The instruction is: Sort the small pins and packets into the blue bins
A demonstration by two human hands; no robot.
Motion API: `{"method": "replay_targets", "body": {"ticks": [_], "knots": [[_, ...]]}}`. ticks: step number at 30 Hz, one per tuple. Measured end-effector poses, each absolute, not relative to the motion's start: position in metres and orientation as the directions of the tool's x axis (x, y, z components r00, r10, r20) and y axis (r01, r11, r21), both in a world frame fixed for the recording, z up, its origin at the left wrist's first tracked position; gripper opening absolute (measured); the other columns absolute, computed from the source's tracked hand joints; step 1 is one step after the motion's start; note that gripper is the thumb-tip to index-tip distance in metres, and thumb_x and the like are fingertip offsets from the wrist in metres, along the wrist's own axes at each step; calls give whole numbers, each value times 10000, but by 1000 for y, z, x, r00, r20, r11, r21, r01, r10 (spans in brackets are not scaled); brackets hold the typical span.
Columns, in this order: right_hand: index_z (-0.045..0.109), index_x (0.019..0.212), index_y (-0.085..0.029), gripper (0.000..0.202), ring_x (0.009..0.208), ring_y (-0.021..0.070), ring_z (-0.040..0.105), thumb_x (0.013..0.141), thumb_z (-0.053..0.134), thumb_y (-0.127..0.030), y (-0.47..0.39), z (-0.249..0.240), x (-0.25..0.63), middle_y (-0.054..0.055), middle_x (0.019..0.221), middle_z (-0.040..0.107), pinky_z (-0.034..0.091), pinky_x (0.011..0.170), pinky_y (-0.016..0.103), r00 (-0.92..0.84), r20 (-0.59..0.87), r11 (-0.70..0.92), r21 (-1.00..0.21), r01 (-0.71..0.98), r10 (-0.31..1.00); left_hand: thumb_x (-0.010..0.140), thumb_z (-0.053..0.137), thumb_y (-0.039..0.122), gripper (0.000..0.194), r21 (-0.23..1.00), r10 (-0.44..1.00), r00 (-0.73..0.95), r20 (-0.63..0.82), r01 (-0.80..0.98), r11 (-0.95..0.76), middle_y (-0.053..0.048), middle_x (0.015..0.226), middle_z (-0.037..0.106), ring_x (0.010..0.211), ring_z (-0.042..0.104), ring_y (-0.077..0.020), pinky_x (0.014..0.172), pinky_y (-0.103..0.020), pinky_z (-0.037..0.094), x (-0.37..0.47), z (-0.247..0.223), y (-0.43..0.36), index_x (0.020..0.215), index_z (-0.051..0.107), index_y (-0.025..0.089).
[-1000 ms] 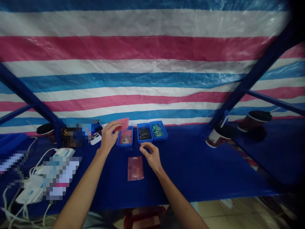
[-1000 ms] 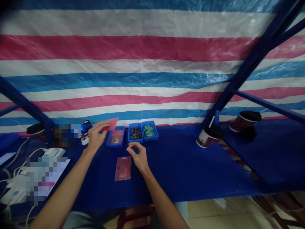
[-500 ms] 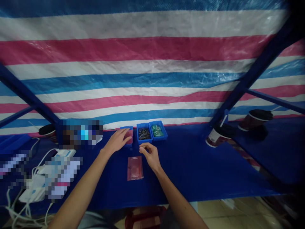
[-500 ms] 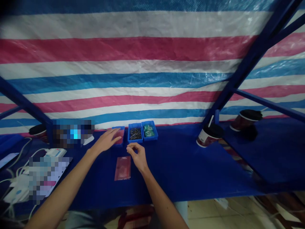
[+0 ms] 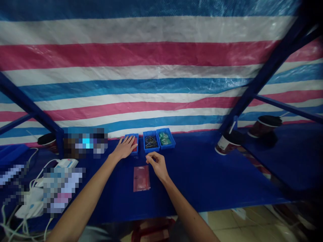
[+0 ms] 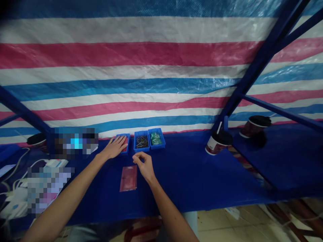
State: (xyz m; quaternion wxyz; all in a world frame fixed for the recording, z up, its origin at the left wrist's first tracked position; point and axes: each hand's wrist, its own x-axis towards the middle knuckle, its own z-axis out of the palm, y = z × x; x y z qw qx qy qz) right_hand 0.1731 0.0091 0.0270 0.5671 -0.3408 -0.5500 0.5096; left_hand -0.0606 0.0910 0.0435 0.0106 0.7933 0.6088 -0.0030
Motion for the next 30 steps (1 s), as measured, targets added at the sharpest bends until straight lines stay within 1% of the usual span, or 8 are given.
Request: {"method": "replay_targets", "body": {"ticks": [3,7,10,13,16,20,25,30], "knots": [[679,780,-172,222,651,157,592,860,673,-378,9,29,174,12,668,639,455,668,273,-118,274,250,-950,-189,954,988,167,606,715,1,962,272,-29,962,-272,-75,1626,228,1510,142,-319,1193,-558,84,-61,49,90,1574,230,201],[665,775,-174,243,649,155,581,877,647,-394,10,29,175,9,668,628,454,670,275,-110,270,250,-954,-166,957,1003,264,480,640,5,945,320,64,947,-321,-79,1631,209,1508,164,-294,1202,-542,79,-61,53,87,1575,223,195],[658,768,-177,253,636,152,569,889,627,-397,10,25,174,4,673,624,444,649,272,-128,257,245,-964,-99,958,975,354,402,624,49,945,325,21,944,-326,-93,1618,253,1498,195,-313,1190,-544,152,-61,46,89,1556,283,186],[681,817,-188,220,631,150,553,896,615,-382,11,19,173,-2,703,632,420,629,270,-174,257,271,-961,60,951,966,349,389,622,125,958,276,-79,956,-265,-98,1624,227,1498,181,-340,1152,-557,250,-61,35,96,1552,293,190],[710,921,-213,151,716,171,553,863,682,-349,13,13,174,12,775,649,406,683,290,-252,299,368,-879,302,921,965,335,408,640,165,961,249,-123,960,-228,-101,1637,166,1506,141,-340,1144,-543,272,-61,26,101,1560,268,181],[711,1014,-226,286,880,213,549,792,784,-390,14,8,177,41,902,657,369,784,329,-388,271,450,-733,511,881,975,296,415,644,170,959,255,-126,958,-232,-100,1642,113,1509,125,-323,1159,-506,259,-60,22,103,1564,248,160],[704,913,-230,276,911,205,517,730,851,-375,13,7,176,12,870,633,309,805,326,-475,201,479,-651,588,857,977,299,411,644,177,956,267,-124,954,-244,-108,1639,100,1509,115,-314,1170,-489,245,-59,22,103,1564,240,153],[679,789,-214,215,897,190,498,744,845,-344,13,5,175,-1,832,621,278,788,310,-484,175,467,-658,591,858,975,319,408,639,196,957,273,-95,948,-251,-113,1637,111,1507,122,-321,1157,-489,269,-46,23,106,1561,244,164]]}}
